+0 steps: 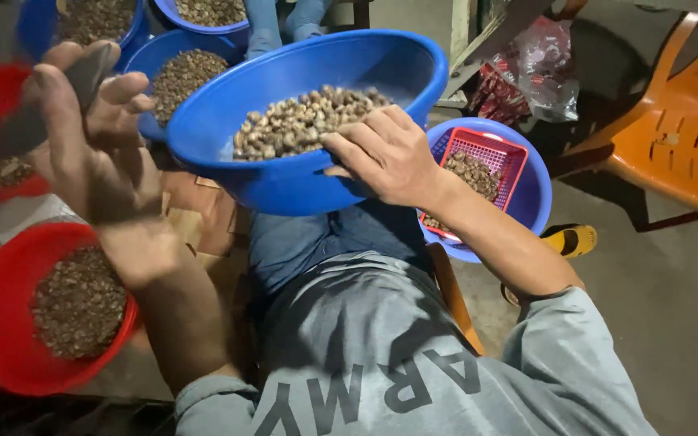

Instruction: A person is sitting on the floor using a small tool to peel nuts in a large blue bowl.

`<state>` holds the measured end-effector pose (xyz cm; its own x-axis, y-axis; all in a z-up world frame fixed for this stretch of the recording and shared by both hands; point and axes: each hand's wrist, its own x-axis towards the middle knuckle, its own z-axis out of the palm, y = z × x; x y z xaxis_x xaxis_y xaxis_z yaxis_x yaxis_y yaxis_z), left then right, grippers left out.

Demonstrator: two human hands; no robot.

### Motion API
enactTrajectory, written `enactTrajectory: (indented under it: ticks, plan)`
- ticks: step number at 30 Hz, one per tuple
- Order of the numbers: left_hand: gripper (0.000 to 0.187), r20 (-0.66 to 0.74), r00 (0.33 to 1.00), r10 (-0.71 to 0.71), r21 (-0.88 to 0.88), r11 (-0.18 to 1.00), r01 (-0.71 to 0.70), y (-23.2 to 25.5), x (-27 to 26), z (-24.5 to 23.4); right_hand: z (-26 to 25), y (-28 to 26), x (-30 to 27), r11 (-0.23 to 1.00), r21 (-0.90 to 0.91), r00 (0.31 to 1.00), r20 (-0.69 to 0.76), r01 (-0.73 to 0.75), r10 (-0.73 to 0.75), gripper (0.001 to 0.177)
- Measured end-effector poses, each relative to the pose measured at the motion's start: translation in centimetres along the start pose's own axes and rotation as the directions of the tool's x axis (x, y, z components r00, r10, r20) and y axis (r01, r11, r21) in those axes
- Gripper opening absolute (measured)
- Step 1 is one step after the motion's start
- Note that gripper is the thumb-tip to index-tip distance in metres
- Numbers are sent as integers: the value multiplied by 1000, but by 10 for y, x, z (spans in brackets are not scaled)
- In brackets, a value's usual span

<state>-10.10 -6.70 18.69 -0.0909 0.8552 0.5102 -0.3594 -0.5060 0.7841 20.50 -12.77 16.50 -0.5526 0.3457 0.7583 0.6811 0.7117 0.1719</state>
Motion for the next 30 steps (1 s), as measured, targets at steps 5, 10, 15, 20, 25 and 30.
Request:
enactTrajectory:
  ticks: [5, 10, 15, 20, 25, 30]
  plan:
    - [34, 105, 994, 7, -37, 999, -3, -19, -1, -20, -4, -21, -15, 998, 61, 998, 56, -14, 10, 32]
    - [32, -69, 988, -138, -146, 981, 127, -38, -10, -11, -7, -57, -54, 989, 145, 991, 134, -13, -7, 30]
    - [84, 294, 926, 238, 335, 882, -333, -62, -15, 8, -17, -89, -83, 954, 293, 968, 250, -66, -10, 22]
    - [27, 198, 977, -83, 326, 945, 14, -118, -7, 16, -20, -94, -90, 941, 330, 912, 404, -72, -71, 20]
    - [24, 124, 934, -334, 301, 910, 286, -162, -9, 33, 6, -52, -70, 745, 478, 654, 753, -466, -75, 33]
    - [39, -52, 914, -402, 345, 852, 394, -223, -20, 24, 114, 34, -57, 921, -36, 455, 861, -388, 225, 25]
